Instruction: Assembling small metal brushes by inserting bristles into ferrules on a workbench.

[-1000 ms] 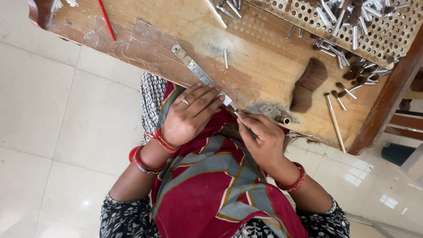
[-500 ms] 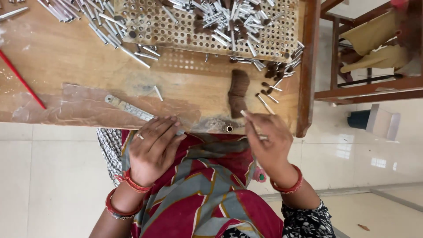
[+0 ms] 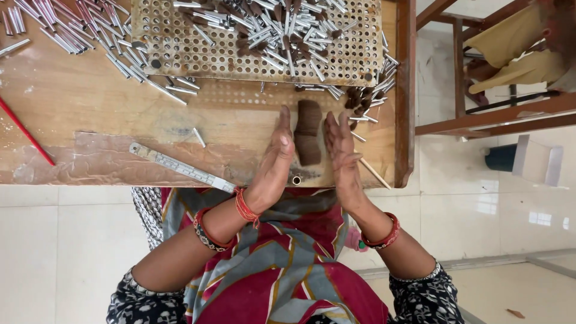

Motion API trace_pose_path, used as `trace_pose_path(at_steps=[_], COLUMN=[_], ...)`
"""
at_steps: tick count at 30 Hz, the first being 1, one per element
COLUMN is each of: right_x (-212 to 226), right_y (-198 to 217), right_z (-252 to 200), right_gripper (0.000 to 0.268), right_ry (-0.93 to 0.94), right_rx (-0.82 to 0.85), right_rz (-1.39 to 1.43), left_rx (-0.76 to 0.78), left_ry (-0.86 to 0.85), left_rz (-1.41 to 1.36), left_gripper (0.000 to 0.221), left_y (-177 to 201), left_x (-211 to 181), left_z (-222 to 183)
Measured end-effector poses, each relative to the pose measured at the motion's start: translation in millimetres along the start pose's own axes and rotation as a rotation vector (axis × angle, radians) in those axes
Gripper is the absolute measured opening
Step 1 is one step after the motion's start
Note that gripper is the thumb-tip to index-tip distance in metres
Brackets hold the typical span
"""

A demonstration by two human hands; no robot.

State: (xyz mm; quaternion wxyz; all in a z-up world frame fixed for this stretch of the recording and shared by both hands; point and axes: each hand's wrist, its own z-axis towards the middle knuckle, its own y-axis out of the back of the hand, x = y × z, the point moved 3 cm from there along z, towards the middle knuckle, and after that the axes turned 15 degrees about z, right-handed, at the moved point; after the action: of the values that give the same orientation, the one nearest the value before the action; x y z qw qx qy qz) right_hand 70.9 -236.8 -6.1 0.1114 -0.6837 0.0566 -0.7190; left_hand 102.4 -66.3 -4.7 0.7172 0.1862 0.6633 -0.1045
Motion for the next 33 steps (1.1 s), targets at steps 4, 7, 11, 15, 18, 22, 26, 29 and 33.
trace_pose_path(at_steps=[4, 7, 11, 15, 18, 22, 26, 29, 33], right_x=[5, 13, 56, 81, 87, 73, 52, 60, 78], right_y=[-19, -16, -7, -7, -12, -39, -47, -37, 0], right_z=[-5, -6, -6, 2, 2, -10, -22, -27, -30], right_gripper=[0.106, 0.105, 0.082, 0.063, 0.061, 0.059, 0.038, 0.03, 0.03], right_ry=[0.0, -0.002, 0.051, 0.25, 0.221, 0.215, 0.273, 0.273, 0.241], right_rx=[0.022, 0.034, 0.108, 0.239, 0.299, 0.369, 0.392, 0.338, 0.121], right_rz=[0.015, 0.002, -0.35, -1.079, -1.027, -0.894, -0.875, -0.878, -1.017], left_rx=[0.032, 0.055, -0.011, -0.104, -0.15, -0.164, -0.174, -0.194, -0.224], left_ry=[0.011, 0.008, -0.106, -0.18, -0.115, -0.029, -0.009, -0.014, -0.059], left_rz=[0.037, 0.075, 0.181, 0.372, 0.404, 0.224, 0.137, 0.171, 0.221], left_gripper=[0.091, 0.091, 0.067, 0.025, 0.014, 0.014, 0.014, 0.014, 0.013], left_y=[-7, -2, 27, 48, 55, 57, 57, 59, 59], left_x=[-6, -9, -35, -48, -47, -28, -26, -28, -35], left_z=[-1, 2, 8, 12, 5, -15, -22, -19, -17])
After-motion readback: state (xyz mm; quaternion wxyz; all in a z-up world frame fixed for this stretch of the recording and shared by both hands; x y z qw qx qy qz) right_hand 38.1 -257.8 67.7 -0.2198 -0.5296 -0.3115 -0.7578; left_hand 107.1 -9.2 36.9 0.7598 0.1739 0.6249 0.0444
